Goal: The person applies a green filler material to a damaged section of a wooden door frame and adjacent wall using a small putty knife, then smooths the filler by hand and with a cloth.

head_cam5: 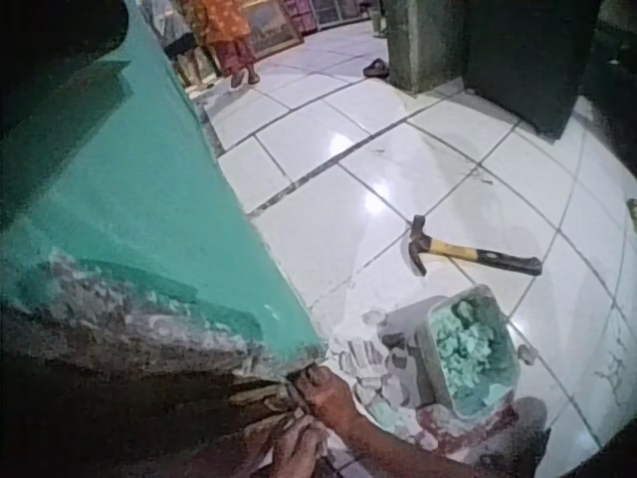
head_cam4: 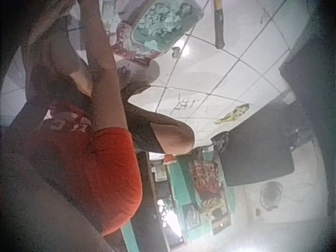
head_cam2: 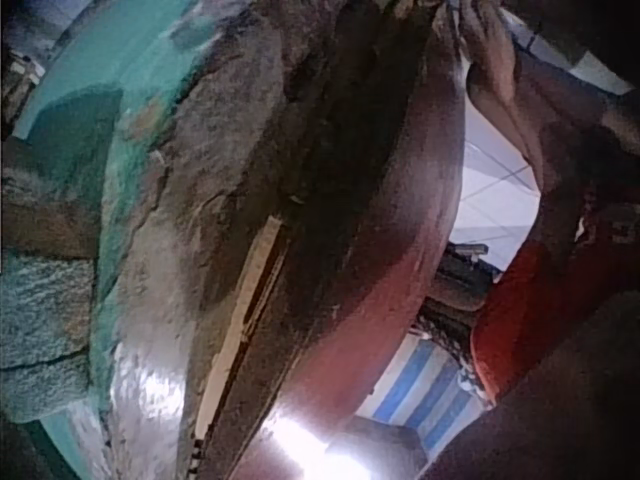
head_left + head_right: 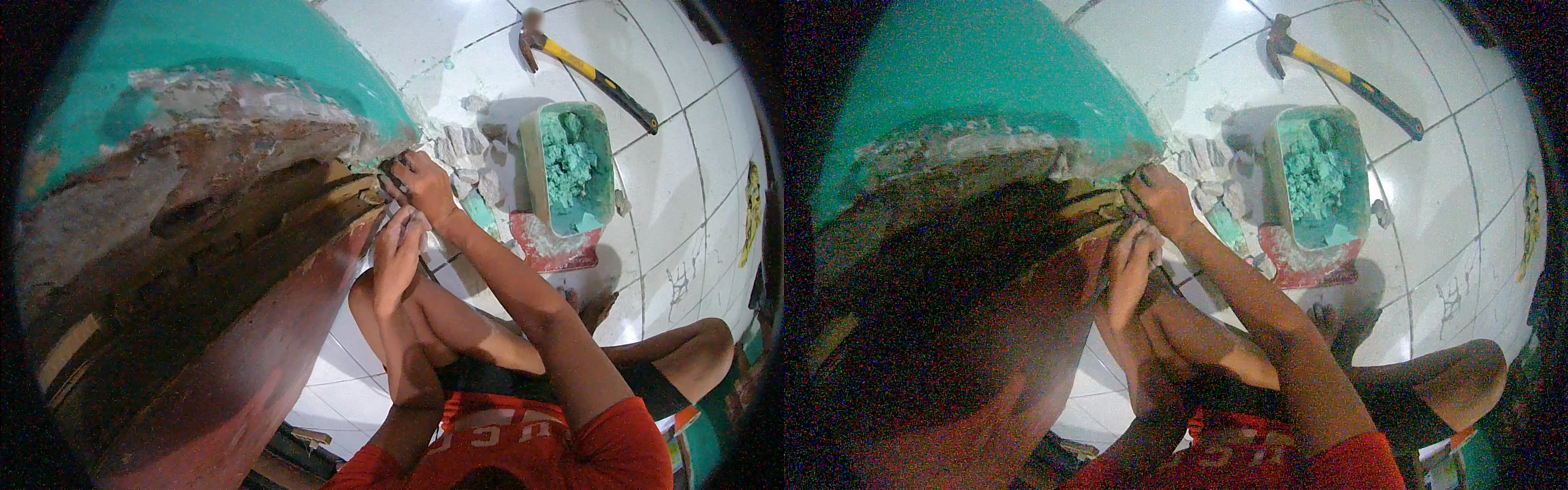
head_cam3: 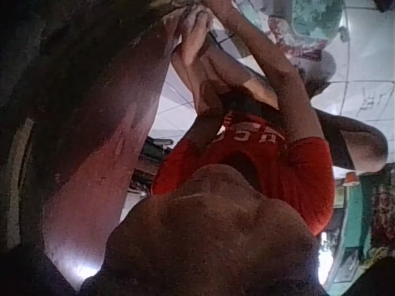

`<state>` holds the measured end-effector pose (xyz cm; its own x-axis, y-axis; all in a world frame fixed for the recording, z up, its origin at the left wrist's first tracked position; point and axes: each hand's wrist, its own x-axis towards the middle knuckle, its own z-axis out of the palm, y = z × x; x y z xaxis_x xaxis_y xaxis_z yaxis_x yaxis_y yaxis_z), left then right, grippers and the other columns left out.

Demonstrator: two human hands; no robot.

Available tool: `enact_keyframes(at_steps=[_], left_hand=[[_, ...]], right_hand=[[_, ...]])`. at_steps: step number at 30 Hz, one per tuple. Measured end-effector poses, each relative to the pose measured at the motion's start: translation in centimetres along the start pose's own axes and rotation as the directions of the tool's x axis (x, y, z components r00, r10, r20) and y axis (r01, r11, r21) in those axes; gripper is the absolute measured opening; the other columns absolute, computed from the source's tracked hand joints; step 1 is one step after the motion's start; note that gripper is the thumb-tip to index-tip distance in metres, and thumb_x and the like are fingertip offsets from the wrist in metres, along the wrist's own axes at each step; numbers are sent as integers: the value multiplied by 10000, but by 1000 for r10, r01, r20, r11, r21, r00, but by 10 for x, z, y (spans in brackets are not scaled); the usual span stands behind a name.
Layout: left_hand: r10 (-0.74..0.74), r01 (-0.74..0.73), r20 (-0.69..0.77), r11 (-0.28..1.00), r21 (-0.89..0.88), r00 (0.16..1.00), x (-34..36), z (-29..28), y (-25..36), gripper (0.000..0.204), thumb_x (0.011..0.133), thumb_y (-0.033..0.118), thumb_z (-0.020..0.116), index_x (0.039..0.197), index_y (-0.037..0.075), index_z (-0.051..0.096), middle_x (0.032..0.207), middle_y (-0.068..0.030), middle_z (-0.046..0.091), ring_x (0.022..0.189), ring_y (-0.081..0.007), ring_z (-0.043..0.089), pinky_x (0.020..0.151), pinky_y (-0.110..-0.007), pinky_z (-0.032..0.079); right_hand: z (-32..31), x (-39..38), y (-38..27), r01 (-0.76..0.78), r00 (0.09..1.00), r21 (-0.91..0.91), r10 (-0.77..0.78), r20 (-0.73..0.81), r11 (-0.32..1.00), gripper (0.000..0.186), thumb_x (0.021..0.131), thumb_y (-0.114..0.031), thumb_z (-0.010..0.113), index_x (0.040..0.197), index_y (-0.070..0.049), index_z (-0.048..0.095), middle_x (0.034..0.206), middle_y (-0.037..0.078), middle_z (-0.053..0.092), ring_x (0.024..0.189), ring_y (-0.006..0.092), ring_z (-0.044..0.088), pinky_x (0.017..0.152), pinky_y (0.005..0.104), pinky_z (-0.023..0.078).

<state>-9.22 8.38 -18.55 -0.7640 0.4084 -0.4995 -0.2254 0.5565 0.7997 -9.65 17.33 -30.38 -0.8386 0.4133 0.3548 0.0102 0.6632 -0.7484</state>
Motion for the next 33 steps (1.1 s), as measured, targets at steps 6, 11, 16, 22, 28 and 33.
enact_keyframes(at_steps=[6,11,16,22,28,33], left_hand=[[-44,49,110,998,-44,993,5,-6,-12,192,843,201,500,874,16,541,780,-36,524,706,-123,475,617,-234,400],[-30,35,75,997,-68,997,6,-5,-19,201,869,203,463,794,29,532,656,-31,470,602,-113,430,557,-256,356],[24,-22,38,999,-49,999,4,-3,-9,224,871,206,450,755,31,530,586,-28,441,556,-111,415,534,-271,338],[-11,16,49,995,-101,999,8,-3,-13,205,854,203,458,772,34,539,611,-9,456,556,-99,415,524,-249,331],[-3,-13,-86,984,-177,996,0,-10,-27,206,823,184,438,717,26,516,589,-21,446,563,-117,420,539,-264,332],[-57,37,-94,978,-204,994,-10,-10,-25,206,820,184,438,709,29,517,607,-25,458,576,-124,428,551,-274,340]], right_hand=[[3,-4,-2,-43,999,-63,43,1,997,242,642,-116,674,870,-57,622,863,107,570,803,287,561,640,374,479],[4,-4,-3,-67,997,-7,67,-51,998,213,667,-81,614,879,-67,620,866,109,572,816,301,554,676,381,475],[5,-8,0,-69,997,-50,66,-46,996,166,695,-55,577,858,-49,606,857,132,569,822,316,556,679,389,477],[-7,-1,1,-75,995,15,74,66,997,195,703,-50,565,893,-31,606,892,154,570,836,329,567,691,393,484],[-25,5,-18,178,967,72,-188,174,981,244,717,-59,549,954,-10,577,993,175,548,853,342,581,697,383,502],[-27,25,-17,298,871,-48,-251,422,953,317,707,-50,544,1018,8,559,1064,201,525,796,332,606,679,366,515]])
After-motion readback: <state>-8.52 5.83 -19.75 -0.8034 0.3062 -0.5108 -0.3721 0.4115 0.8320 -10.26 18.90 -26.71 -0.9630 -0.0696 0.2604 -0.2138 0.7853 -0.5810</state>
